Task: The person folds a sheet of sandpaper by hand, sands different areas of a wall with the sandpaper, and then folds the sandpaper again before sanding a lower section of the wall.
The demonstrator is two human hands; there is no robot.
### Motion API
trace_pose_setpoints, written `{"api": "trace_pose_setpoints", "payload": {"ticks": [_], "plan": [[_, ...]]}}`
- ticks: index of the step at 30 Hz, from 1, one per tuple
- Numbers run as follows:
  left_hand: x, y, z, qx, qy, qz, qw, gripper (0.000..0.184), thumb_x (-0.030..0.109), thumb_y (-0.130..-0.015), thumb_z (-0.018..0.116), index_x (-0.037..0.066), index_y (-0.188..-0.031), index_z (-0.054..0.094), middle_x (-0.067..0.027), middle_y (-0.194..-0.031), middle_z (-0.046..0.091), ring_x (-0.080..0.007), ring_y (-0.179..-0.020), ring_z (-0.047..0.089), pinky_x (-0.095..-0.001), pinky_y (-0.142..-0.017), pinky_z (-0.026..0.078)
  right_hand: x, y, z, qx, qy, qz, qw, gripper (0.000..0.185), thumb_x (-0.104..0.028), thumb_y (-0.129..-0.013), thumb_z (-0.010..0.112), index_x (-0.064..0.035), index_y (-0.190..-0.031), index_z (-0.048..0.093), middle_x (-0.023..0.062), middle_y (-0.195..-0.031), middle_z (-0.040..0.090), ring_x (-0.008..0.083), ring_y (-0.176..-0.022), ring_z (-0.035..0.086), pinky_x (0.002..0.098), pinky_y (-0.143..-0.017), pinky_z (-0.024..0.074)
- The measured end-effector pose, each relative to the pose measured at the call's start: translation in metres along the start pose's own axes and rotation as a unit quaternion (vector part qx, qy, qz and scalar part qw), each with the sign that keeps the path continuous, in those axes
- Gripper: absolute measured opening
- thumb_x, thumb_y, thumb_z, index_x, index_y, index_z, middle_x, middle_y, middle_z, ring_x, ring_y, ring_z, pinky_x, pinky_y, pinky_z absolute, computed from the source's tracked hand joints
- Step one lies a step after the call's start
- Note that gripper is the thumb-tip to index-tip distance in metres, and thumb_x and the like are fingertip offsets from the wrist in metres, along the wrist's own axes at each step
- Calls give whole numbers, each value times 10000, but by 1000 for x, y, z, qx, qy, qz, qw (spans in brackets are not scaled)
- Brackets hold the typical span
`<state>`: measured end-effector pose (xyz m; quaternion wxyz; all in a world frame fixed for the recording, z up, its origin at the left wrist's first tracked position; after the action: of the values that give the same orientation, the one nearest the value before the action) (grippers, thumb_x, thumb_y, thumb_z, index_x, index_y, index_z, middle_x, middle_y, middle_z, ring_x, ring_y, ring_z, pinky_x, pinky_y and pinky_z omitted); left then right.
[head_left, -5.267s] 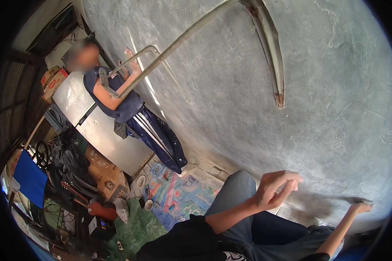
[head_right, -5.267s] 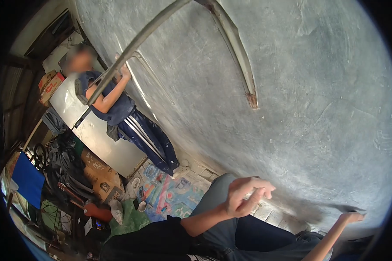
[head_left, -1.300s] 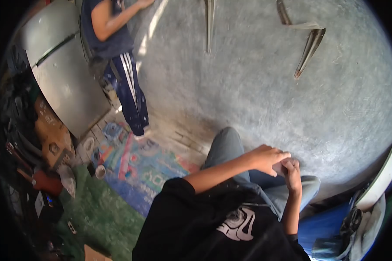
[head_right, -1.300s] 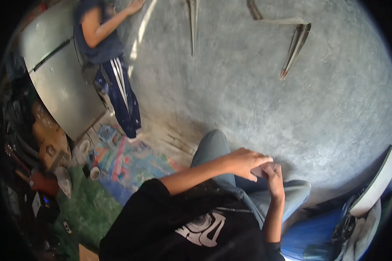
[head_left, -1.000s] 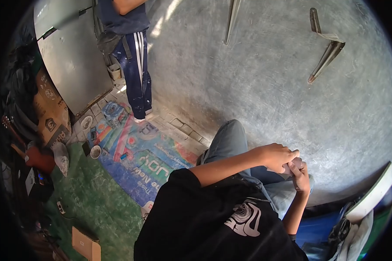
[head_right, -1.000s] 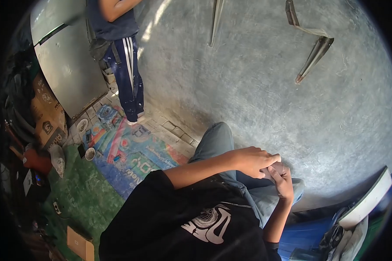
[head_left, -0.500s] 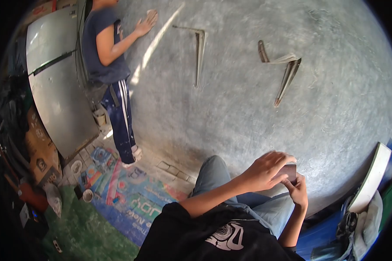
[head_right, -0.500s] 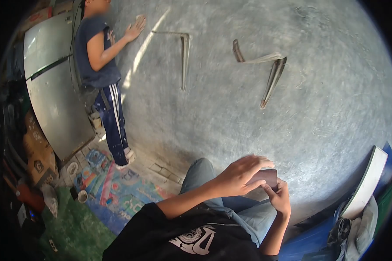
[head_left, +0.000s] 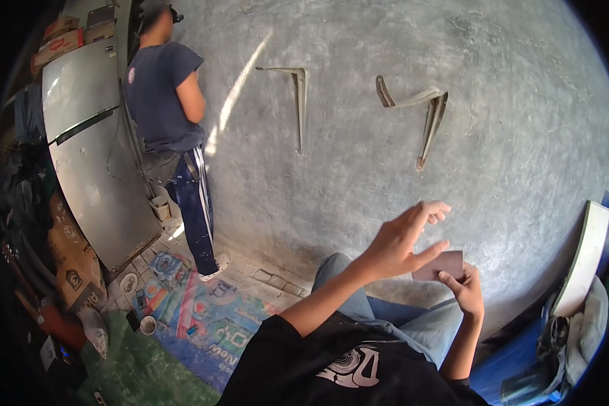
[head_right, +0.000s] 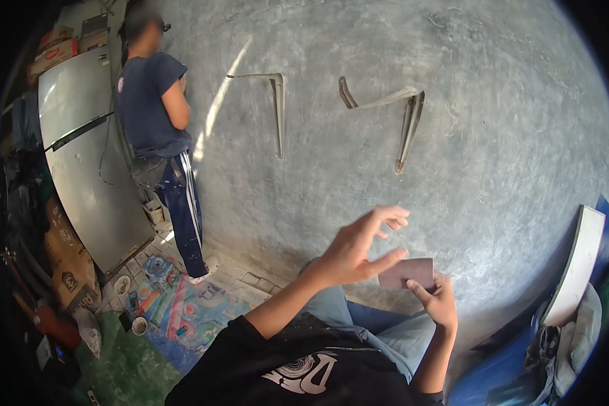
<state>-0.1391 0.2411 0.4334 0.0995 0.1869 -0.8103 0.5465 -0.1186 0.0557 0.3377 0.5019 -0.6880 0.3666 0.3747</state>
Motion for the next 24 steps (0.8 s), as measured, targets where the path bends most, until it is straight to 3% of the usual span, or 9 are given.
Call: {"api": "trace_pose_setpoints", "payload": {"ticks": [2, 3, 6, 10, 13, 19, 24], "plan": [[-10, 6, 17, -41, -37, 35, 998, 569, 240, -773, 675, 80, -1242, 395, -137, -1193, 489, -257, -1081, 513, -362, -875, 448, 3, 1, 0, -15, 15, -2, 1000, 163, -72, -806, 651, 44, -917, 623, 15, -806, 634, 64, -731, 541, 220, -659, 434], [-15, 10, 30, -107, -49, 33, 993, 596, 272, -769, 676, 94, -1256, 381, -138, -1233, 452, -283, -1132, 472, -385, -922, 419, 1, 1, 2, -25, 5, -7, 1000, 158, -64, -803, 650, 44, -916, 623, 12, -801, 630, 63, -728, 538, 219, -656, 433], [-26, 23, 54, -220, -12, -23, 975, 564, 272, -762, 673, 100, -1235, 417, -132, -1142, 536, -284, -1013, 568, -374, -849, 472, 2, 2, 1, -39, -7, -21, 999, 134, -34, -794, 647, 44, -901, 628, 8, -800, 630, 58, -724, 534, 220, -652, 435], [-28, 22, 52, -212, 11, -39, 976, 478, 237, -774, 658, 79, -1189, 482, -129, -1023, 602, -266, -903, 619, -357, -785, 503, -5, 2, 2, -24, -22, -8, 999, 154, -20, -744, 693, 37, -876, 638, 3, -792, 631, 52, -721, 535, 217, -655, 437], [-33, 13, 42, -184, 116, -84, 972, 338, 114, -782, 644, 30, -1100, 568, -123, -879, 642, -196, -814, 632, -317, -714, 528, -5, -1, 0, 13, -42, -20, 999, 177, -16, -716, 721, 24, -869, 643, 6, -776, 630, 61, -715, 549, 218, -663, 441], [-48, 15, 46, -194, 175, -144, 954, 289, 70, -744, 681, -2, -1010, 594, -98, -869, 645, -147, -805, 623, -288, -681, 546, -4, -8, -2, 47, -107, -66, 991, 382, 97, -676, 706, -27, -982, 516, 29, -903, 570, 100, -845, 562, 245, -752, 457], [-53, 17, 49, -184, 222, -158, 944, 268, 61, -755, 677, -12, -991, 571, -90, -926, 626, -145, -874, 610, -302, -734, 542, 2, -9, -7, 48, -155, -54, 985, 376, 76, -713, 681, -20, -1038, 515, 49, -957, 573, 122, -869, 578, 256, -768, 471]]}}
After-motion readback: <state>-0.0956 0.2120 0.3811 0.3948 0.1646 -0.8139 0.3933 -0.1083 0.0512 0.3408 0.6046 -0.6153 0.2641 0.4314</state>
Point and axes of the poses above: each hand's wrist, its own y-axis away from the middle knuckle, its own z-axis out of the palm, x = y × z, the point moved 6 cm from there along -y, towards the middle knuckle
